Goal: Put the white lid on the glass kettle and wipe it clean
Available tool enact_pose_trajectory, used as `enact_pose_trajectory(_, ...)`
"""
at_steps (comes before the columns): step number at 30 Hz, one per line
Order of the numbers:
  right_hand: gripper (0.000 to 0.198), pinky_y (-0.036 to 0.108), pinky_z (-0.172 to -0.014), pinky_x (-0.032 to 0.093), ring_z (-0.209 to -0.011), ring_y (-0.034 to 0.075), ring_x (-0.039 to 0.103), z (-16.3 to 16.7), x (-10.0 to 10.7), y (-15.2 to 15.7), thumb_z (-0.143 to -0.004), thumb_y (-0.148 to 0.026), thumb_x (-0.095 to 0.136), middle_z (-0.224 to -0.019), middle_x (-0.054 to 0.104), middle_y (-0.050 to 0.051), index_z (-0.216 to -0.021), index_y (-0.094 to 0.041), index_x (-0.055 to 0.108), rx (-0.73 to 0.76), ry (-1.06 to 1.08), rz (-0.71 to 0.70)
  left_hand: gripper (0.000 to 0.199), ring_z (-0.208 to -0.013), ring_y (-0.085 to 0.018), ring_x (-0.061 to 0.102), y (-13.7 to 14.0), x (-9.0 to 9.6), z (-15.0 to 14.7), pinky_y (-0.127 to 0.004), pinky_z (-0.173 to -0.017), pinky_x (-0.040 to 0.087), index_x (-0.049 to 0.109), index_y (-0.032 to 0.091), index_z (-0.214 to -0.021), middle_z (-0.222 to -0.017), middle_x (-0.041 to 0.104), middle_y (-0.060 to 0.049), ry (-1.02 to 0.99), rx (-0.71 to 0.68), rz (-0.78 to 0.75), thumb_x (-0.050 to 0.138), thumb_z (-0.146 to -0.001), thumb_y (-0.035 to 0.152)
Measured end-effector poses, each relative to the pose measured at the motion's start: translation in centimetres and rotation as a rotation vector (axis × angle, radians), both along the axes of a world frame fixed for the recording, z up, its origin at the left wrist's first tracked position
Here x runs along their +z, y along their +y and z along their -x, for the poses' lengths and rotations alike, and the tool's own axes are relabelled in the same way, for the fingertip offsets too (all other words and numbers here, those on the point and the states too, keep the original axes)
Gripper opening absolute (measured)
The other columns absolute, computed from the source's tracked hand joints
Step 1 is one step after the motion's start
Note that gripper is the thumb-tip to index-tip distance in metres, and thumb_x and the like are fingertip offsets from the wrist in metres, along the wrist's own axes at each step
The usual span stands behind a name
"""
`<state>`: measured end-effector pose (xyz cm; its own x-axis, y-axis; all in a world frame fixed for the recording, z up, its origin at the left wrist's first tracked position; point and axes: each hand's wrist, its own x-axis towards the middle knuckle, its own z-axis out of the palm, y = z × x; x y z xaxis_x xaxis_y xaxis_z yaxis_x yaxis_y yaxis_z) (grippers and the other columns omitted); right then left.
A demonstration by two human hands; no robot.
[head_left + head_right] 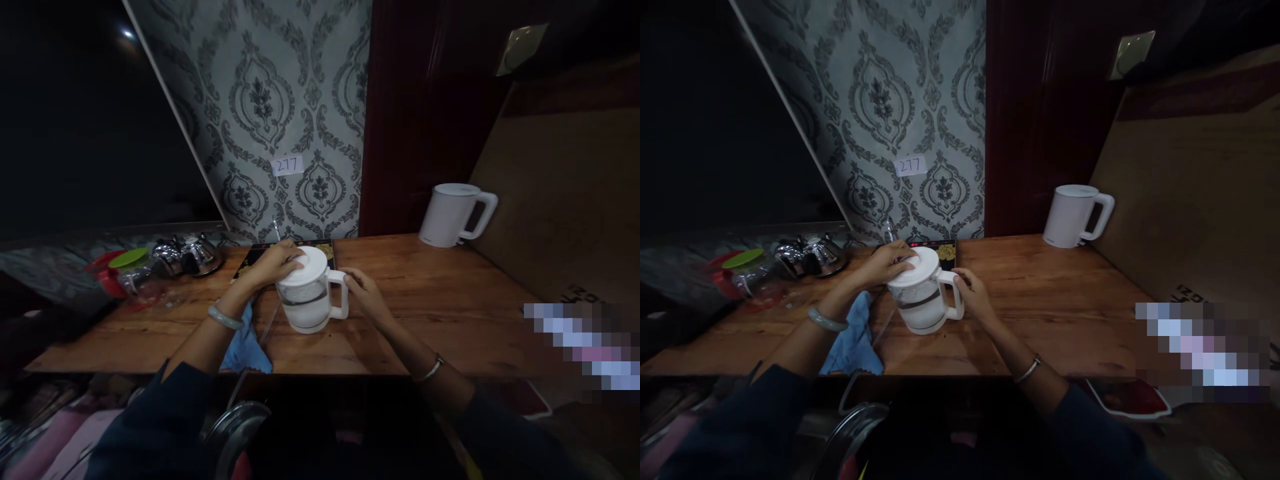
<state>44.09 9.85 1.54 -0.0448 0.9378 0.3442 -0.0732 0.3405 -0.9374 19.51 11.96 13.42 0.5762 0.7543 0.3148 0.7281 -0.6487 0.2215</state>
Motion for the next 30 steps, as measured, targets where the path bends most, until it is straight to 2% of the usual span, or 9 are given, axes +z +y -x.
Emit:
enact_pose_trajectory(9, 0.037, 0.038, -0.086, 0.051, -0.093, 0.026, 0.065, 0.1, -0.1, -0.3, -0.081, -0.051, 0.057, -0.095, 0.075, 0.007, -0.095, -0.020, 0.071, -0.015, -0.058, -0.046, 0.022, -0.083, -0.018, 0.056, 0.2, 0.6, 0.0, -0.028, -0.075, 0.044, 0.075, 0.016, -0.103, -0.088, 0.058, -0.004, 0.097, 0.000, -0.006, 0.063, -0.087, 0.024)
enact_pose_trajectory(16, 0.038, 0.036, -0.084, 0.050, -0.090, 0.024, 0.065, 0.1, -0.2, -0.3, -0.082, -0.053, 0.056, -0.092, 0.073, 0.006, -0.094, -0.020, 0.071, -0.016, -0.073, -0.048, 0.022, -0.084, -0.018, 0.056, 0.2, 0.9, 0.1, -0.028, -0.077, 0.044, 0.075, 0.016, -0.103, -0.089, 0.060, -0.005, 0.090, -0.064, 0.035, 0.062, -0.087, 0.024)
enact_pose_trajectory(30, 0.037, 0.038, -0.085, 0.051, -0.091, 0.025, 0.065, 0.1, 0.1, -0.5, -0.081, -0.053, 0.059, -0.092, 0.075, 0.005, -0.092, -0.021, 0.072, -0.018, -0.056, -0.035, 0.022, -0.085, -0.019, 0.058, 0.1, 1.3, -0.2, -0.029, -0.078, 0.045, 0.075, 0.017, -0.102, -0.090, 0.061, -0.005, 0.124, -0.049, 0.036, 0.062, -0.087, 0.025)
